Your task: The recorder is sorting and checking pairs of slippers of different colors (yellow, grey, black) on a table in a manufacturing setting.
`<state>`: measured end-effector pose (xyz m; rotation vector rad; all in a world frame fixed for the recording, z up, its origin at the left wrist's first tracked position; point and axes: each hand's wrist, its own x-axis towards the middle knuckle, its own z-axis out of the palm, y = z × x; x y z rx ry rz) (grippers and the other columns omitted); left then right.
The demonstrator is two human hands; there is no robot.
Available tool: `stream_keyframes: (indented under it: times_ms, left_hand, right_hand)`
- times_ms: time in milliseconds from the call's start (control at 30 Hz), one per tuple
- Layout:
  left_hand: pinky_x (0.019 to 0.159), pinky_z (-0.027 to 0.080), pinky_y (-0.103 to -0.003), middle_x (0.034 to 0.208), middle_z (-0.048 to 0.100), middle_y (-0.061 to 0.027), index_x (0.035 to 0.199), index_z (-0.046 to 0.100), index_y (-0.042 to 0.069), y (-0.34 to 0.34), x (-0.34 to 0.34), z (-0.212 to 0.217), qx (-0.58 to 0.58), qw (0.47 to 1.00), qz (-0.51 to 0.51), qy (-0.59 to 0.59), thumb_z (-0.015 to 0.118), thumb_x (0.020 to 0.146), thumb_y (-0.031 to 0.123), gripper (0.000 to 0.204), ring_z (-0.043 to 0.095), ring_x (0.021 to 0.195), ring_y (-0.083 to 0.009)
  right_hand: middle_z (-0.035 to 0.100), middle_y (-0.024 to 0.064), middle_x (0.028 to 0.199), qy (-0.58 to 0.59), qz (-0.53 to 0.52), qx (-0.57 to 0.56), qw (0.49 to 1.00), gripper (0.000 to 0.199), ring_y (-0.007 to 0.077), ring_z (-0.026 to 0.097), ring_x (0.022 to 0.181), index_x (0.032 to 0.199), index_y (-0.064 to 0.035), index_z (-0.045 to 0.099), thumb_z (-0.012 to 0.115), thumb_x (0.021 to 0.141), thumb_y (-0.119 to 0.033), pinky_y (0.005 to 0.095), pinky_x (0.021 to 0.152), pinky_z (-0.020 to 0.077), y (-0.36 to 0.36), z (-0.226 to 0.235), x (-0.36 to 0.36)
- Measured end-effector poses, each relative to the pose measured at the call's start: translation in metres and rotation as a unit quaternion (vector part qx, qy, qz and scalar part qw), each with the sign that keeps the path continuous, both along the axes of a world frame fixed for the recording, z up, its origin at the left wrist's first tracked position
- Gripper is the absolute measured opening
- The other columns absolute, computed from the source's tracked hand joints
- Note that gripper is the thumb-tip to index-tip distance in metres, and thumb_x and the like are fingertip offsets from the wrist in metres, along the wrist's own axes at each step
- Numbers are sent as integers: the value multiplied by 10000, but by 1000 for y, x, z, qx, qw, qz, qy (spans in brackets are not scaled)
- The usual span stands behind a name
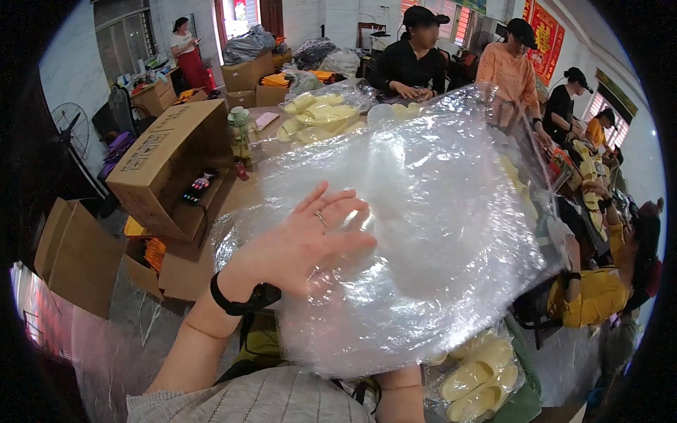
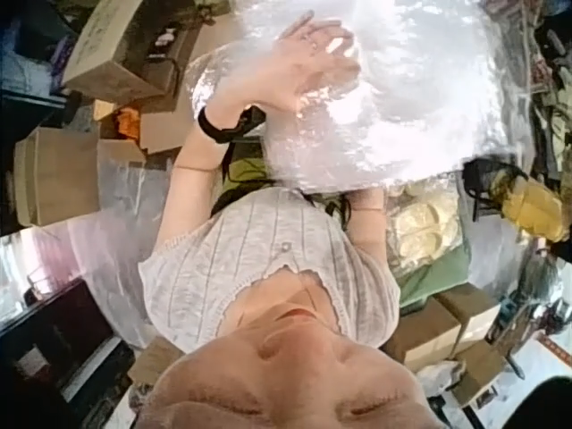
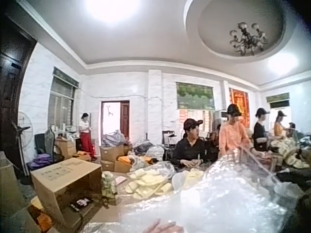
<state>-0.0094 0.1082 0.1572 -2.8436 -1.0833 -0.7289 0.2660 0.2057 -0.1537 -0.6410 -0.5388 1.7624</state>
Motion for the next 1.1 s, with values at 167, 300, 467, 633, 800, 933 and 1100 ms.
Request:
stream_keyframes:
  times_ms: [167, 300, 467, 633, 800, 933, 1100]
  left_hand:
    - [1198, 218, -594, 1296, 527, -190, 1214, 669, 158, 9, -51, -4, 5, 997, 53, -61, 669, 647, 117, 569, 453, 1321, -368]
    - [1194, 234, -589, 1217, 581, -140, 1157, 709, 151, 21, -85, -3, -5, 994, 68, -86, 660, 647, 112, 515, 484, 1295, -361]
    - [1176, 239, -611, 1187, 598, -74, 1146, 725, 200, 48, -115, -69, -54, 994, 76, -52, 711, 682, 199, 464, 543, 1238, -312]
    - [1138, 302, -548, 1212, 599, -60, 1238, 684, 227, 77, -131, -189, -202, 973, 113, 23, 726, 661, 185, 580, 567, 1186, -266]
    - [1111, 342, -527, 1297, 590, -59, 1248, 676, 237, 64, -119, -187, -179, 978, 84, -65, 727, 710, 198, 542, 568, 1185, -287]
    - [1190, 290, -439, 1419, 539, -107, 1289, 663, 179, 66, -124, -189, -239, 962, 116, 59, 739, 695, 98, 605, 432, 1348, -320]
    - [1239, 164, -461, 1481, 497, -77, 1243, 653, 147, 72, -122, -213, -139, 989, 33, -28, 770, 730, 100, 528, 294, 1471, -290]
  right_hand:
    - [538, 122, 1358, 0, 15, 1, 1000, 459, 267, 525, 1239, 1418, -31, 440, 428, 1054, -311, 420, 1059, 451, -5, 2, -35]
    - [537, 121, 1361, -2, 24, 3, 1000, 464, 264, 525, 1239, 1423, -31, 435, 428, 1054, -311, 417, 1059, 451, -7, 6, -53]
    - [536, 118, 1363, -8, 18, 36, 999, 470, 261, 525, 1239, 1431, -32, 429, 428, 1054, -312, 413, 1059, 451, 9, 33, -66]
    - [535, 116, 1366, -16, -4, 83, 996, 475, 257, 525, 1239, 1438, -33, 422, 429, 1054, -313, 408, 1059, 451, 43, 68, -60]
    - [534, 114, 1369, -45, -18, 61, 997, 481, 254, 525, 1240, 1446, -35, 416, 429, 1054, -313, 404, 1059, 451, 21, 60, -44]
    - [533, 112, 1372, -65, -12, 53, 996, 486, 251, 525, 1240, 1452, -35, 411, 429, 1054, -314, 401, 1059, 451, 15, 59, -43]
    - [532, 110, 1375, -90, 0, 59, 994, 492, 248, 525, 1240, 1459, -36, 405, 430, 1054, -314, 397, 1059, 450, 23, 68, -37]
